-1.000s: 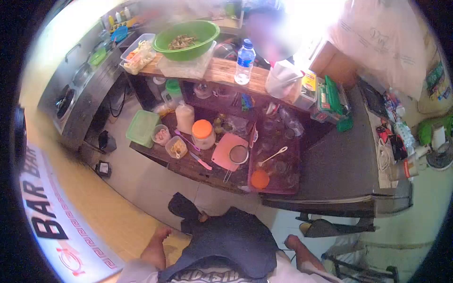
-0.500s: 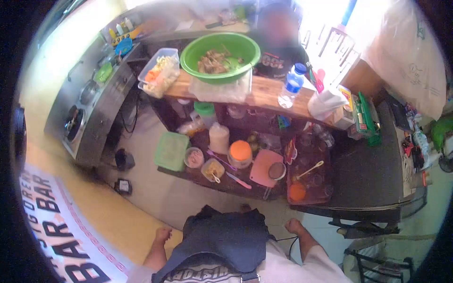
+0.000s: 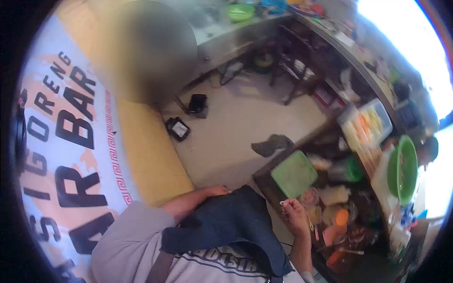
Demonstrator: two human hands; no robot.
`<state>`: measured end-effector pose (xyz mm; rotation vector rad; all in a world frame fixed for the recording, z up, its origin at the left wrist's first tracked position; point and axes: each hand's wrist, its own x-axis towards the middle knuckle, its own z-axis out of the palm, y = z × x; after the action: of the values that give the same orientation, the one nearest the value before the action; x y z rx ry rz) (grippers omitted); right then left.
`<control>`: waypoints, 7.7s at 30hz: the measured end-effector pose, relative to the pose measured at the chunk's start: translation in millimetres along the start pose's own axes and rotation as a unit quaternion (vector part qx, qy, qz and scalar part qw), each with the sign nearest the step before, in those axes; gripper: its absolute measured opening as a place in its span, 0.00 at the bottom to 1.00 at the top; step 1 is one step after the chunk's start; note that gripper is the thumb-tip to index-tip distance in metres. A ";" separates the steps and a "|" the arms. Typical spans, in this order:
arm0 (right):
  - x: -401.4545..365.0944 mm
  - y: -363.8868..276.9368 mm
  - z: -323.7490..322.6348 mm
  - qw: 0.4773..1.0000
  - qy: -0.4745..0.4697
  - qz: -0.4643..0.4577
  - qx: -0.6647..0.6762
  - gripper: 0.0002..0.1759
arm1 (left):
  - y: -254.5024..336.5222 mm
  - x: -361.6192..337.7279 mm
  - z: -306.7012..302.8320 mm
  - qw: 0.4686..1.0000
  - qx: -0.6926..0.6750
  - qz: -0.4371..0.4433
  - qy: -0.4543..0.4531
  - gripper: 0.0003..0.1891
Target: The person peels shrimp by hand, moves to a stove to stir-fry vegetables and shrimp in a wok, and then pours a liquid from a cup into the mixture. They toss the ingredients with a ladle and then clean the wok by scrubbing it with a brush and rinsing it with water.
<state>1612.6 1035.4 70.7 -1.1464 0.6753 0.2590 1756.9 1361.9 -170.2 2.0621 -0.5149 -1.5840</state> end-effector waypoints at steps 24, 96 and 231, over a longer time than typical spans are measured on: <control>661.3 -465.6 616.7 0.867 -0.328 -0.194 -0.322 0.08 | -66.2 -2.7 -504.0 0.803 -0.588 0.084 -0.047 0.41; 813.6 -498.6 708.3 0.641 -0.394 -0.222 -0.620 0.35 | 42.6 18.6 -893.6 0.395 -0.810 0.266 0.343 0.13; 757.4 -597.7 713.5 0.470 -0.428 -0.220 -0.740 0.26 | 52.6 -1.1 -920.7 0.303 -0.842 0.271 0.354 0.07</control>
<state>2766.7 1324.4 227.8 -2.4432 -1.1362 0.9945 2646.2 1456.4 54.7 0.3649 0.6398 -0.0040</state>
